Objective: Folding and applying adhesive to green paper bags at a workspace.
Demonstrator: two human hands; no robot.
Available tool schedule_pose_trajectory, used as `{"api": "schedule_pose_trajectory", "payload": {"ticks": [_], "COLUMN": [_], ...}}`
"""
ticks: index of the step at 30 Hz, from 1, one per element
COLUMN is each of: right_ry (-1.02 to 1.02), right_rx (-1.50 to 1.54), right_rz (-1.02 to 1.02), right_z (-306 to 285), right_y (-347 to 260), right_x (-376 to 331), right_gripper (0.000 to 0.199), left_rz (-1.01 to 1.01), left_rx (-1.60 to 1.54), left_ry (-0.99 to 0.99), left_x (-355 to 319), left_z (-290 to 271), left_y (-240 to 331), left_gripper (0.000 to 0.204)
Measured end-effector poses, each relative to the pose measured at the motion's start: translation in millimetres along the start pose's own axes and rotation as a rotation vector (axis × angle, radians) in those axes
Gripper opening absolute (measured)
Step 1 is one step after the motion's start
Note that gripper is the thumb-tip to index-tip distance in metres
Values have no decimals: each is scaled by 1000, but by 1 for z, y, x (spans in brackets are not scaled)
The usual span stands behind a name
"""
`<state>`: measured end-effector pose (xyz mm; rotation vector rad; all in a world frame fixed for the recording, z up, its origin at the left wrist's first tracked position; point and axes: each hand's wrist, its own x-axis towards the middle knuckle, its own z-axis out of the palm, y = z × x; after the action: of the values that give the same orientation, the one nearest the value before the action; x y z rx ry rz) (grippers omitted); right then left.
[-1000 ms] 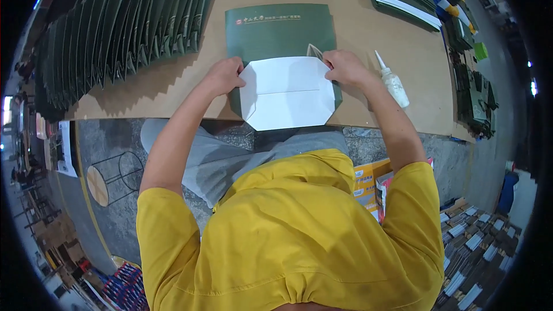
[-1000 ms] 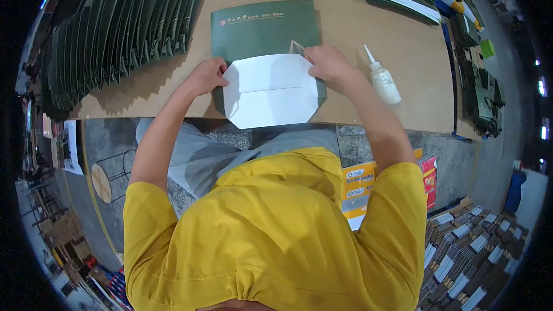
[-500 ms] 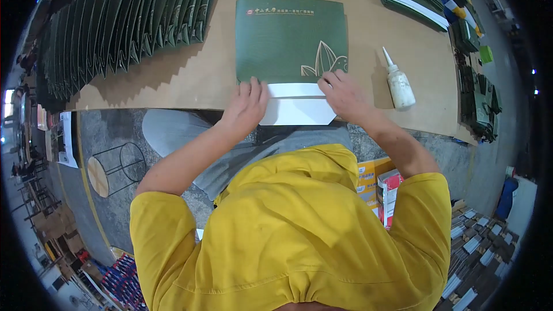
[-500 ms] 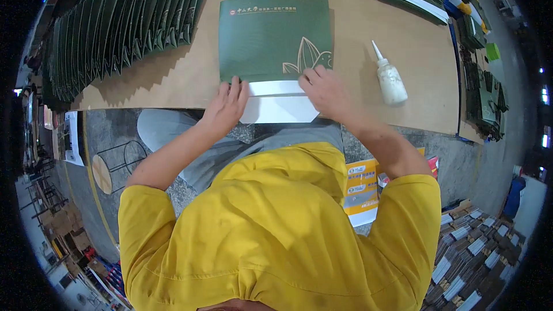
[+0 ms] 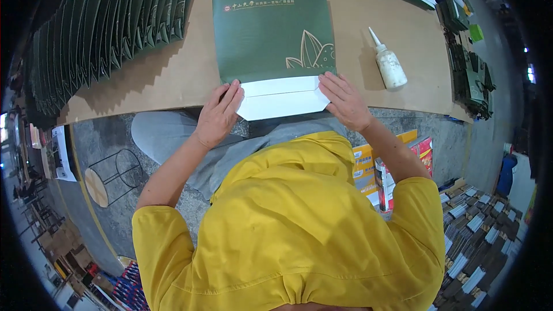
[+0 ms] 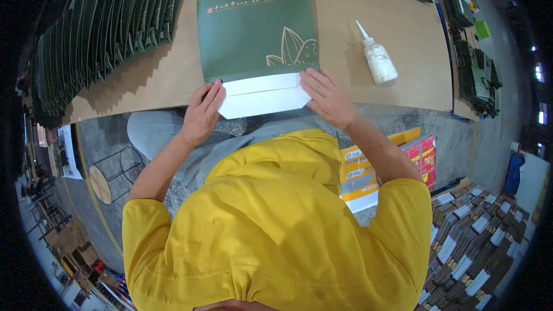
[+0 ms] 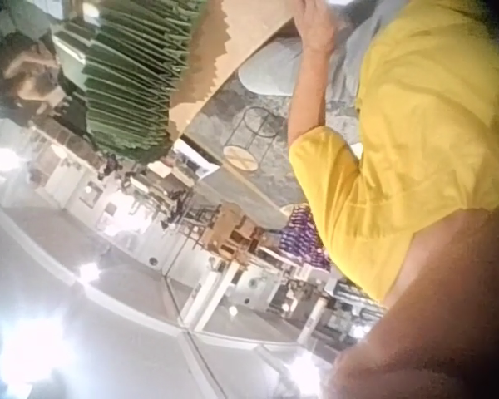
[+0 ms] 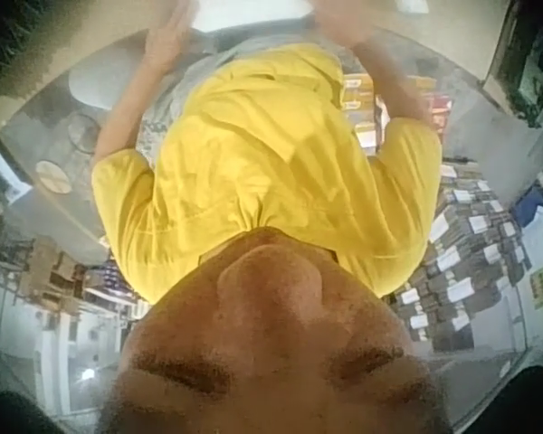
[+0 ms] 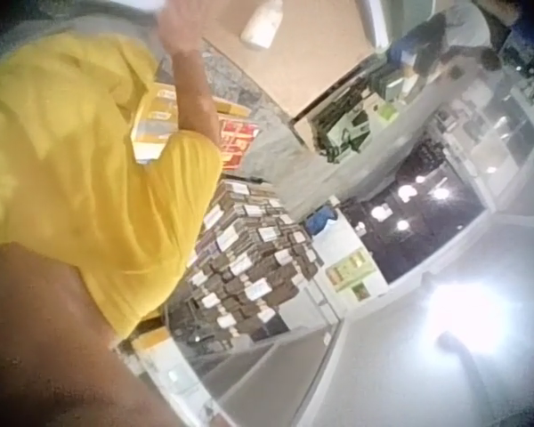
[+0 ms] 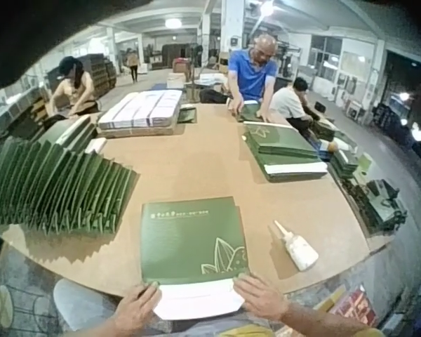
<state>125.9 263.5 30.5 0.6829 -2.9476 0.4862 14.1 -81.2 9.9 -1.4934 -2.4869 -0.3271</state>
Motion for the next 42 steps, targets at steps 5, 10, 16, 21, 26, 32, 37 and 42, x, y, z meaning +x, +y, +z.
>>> {"api": "schedule_pose_trajectory", "payload": {"ticks": [5,10,16,21,26,32,37,42], "right_ry": [129,261,85,148,170,249,469,745], "right_rx": [165,211,-21,-380,-139,-140,197,-328], "right_rz": [120,290,375,304,222,269,351,800], "right_z": [-1,1,-7,37,45,26,4,-43], "right_y": [-2,-10,-24,-44,-35,-16,-4,26], "right_x": [9,26,55,103,100,94,81,-17], "right_gripper": [29,18,20,48,55,69,64,66], "left_rz": [-147,-263,-520,-277,-210,-178,-428,-323], "left_rx": [-399,-367,-139,-40,-115,-111,-828,-482], "left_ry": [-40,34,-63,49,-76,-112,264,289], "left_x": [13,28,62,84,76,71,53,30], "left_z": [-14,-10,-12,21,16,4,7,-7], "left_y": [-7,-3,19,28,27,7,-20,-28], "left_gripper": [35,21,21,37,55,59,38,30]}}
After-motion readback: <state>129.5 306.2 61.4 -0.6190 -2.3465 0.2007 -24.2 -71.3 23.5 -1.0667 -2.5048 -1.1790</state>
